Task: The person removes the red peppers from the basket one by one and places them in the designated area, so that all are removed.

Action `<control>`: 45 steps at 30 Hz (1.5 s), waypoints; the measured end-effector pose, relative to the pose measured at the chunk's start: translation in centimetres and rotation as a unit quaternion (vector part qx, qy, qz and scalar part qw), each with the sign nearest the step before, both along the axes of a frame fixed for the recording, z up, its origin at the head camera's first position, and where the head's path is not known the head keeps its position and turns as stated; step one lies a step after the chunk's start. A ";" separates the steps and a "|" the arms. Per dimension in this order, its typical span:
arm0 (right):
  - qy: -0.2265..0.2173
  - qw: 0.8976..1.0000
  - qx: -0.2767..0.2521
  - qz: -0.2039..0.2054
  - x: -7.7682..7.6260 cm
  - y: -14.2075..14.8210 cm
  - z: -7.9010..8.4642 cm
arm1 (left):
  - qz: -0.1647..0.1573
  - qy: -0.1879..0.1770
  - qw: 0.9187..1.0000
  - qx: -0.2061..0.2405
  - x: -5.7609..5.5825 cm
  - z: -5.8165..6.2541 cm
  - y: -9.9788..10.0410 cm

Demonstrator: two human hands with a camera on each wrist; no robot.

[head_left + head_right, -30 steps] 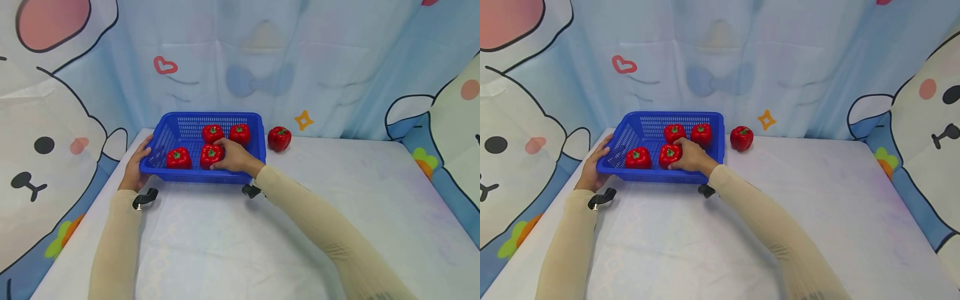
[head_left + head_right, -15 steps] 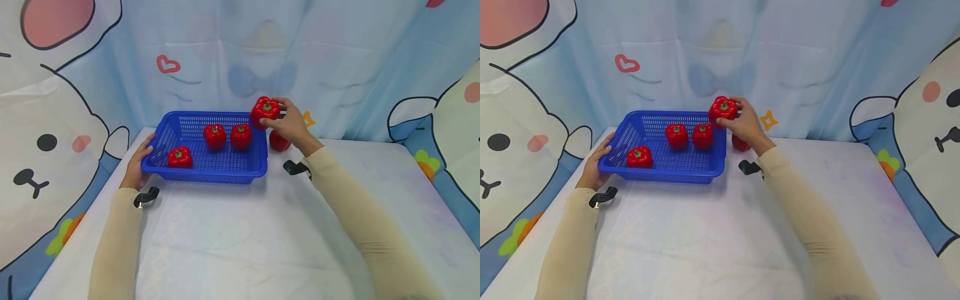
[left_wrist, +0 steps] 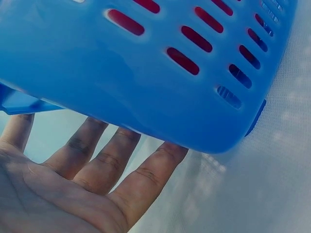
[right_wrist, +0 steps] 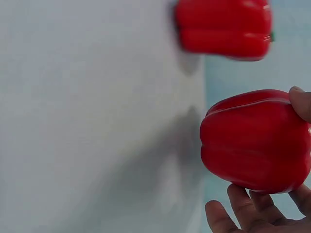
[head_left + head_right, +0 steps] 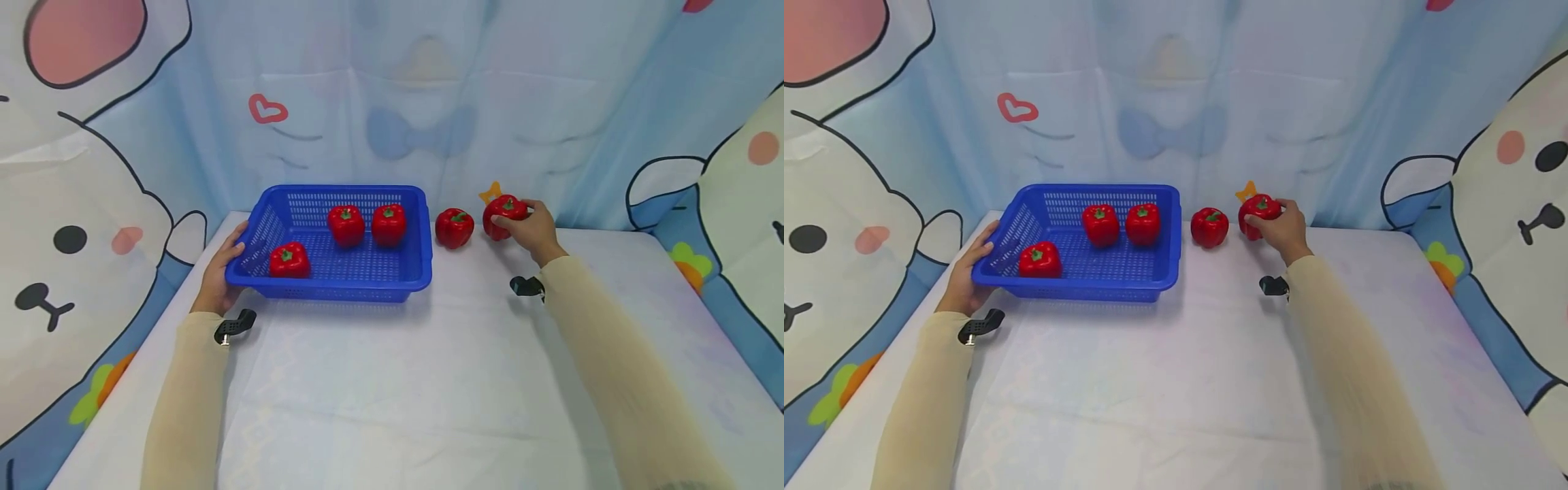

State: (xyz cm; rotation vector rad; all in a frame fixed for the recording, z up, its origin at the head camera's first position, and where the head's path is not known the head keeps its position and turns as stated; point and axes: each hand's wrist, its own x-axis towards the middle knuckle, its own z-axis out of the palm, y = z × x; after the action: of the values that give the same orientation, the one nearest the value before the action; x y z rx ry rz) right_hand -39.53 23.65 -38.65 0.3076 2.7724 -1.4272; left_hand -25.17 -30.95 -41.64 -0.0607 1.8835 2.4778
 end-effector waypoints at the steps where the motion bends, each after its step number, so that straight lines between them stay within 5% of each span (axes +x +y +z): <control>1: -0.004 1.000 0.002 -0.001 0.0 0.1 -0.4 | 0.001 0.000 1.000 -0.001 0.0 0.0 0.0; 8: -0.010 1.000 -0.005 -0.014 -0.2 0.0 -1.3 | 0.002 0.002 1.000 -0.002 -0.1 0.0 0.1; 13: -0.011 0.998 0.052 -0.024 0.1 -0.8 -0.9 | 0.004 0.000 1.000 -0.008 0.0 0.1 0.0; 18: 0.112 0.986 0.120 -0.006 1.9 -4.4 1.3 | 0.007 0.003 1.000 -0.011 0.1 0.2 -0.1; 23: 0.208 0.964 0.120 0.114 5.0 -11.2 4.5 | 0.008 0.003 1.000 -0.008 0.1 0.4 -0.1; 27: 0.157 0.954 0.097 0.235 7.9 -17.3 5.7 | -0.004 0.005 1.000 0.005 0.1 0.1 -0.1; 32: 0.035 0.941 0.066 0.331 9.9 -24.3 4.6 | -0.011 0.013 1.000 0.011 -0.1 -0.1 -0.1; 36: -0.012 0.935 0.049 0.352 10.0 -28.5 3.3 | -0.005 0.007 1.000 0.008 -0.2 0.0 -0.1; 45: -0.007 0.921 0.109 0.374 9.1 -32.6 2.2 | -0.006 0.009 1.000 0.012 -0.2 -0.1 -0.2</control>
State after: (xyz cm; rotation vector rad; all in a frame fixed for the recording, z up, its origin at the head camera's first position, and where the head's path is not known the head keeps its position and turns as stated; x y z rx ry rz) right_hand -30.45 -8.93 -36.43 -0.6724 2.5621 -0.9115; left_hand -25.34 -31.12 -41.76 -0.0280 1.8553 2.5011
